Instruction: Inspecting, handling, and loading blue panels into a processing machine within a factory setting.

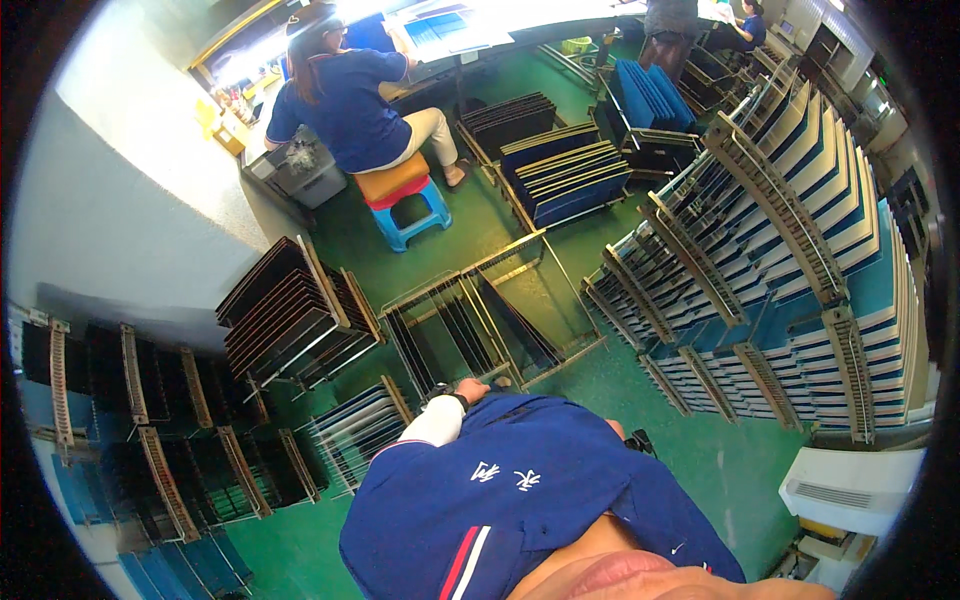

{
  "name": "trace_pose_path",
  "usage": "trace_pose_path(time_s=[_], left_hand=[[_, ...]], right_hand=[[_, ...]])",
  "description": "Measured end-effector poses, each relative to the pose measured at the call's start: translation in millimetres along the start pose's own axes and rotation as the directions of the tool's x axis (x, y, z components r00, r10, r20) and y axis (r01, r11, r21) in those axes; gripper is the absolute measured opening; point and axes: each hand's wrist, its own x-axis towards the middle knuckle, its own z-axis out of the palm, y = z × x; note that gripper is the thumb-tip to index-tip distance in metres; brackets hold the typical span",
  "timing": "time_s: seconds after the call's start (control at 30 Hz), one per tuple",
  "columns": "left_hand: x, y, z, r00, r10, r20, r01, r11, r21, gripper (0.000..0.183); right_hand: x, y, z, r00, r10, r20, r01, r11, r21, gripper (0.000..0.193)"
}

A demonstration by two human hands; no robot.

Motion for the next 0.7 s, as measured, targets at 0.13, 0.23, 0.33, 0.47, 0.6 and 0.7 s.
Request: trace_pose_path(time_s=[0.13, 0.23, 0.33, 0.47, 0.6, 0.7], left_hand=[[1, -2, 0, 1.0, 0.024, -0.019, -0.023, 0.999, 0.029, 0.041], [1, 1, 0, 1.0, 0.016, -0.012, -0.015, 0.999, 0.047, 0.042], [3, -2, 2, 1.0, -0.022, -0.022, 0.023, 0.999, 0.028, 0.042], [4, -3, 2, 0.999, -0.048, -0.003, 0.048, 0.999, 0.017, 0.043], [1, 1, -1, 1.0, -0.03, -0.005, 0.03, 0.999, 0.025, 0.044], [-1, 4, -5, 0.999, -0.006, 0.032, 0.005, 0.999, 0.034, 0.044]], right_hand=[[0, -2, 0, 1.0, 0.028, -0.006, -0.028, 0.999, 0.021, 0.042], [5, 6, 5, 0.998, -0.065, -0.011, 0.065, 0.998, -0.022, 0.042], [3, 4, 4, 1.0, -0.001, -0.016, 0.002, 0.998, 0.055, 0.041], [-2, -3, -4, 0.998, -0.059, 0.033, 0.058, 0.998, 0.024, 0.039], [-2, 0, 0, 0.998, -0.061, -0.022, 0.062, 0.997, 0.041, 0.037], [4, 6, 4, 0.999, -0.044, -0.023, 0.045, 0.998, 0.042, 0.037]])
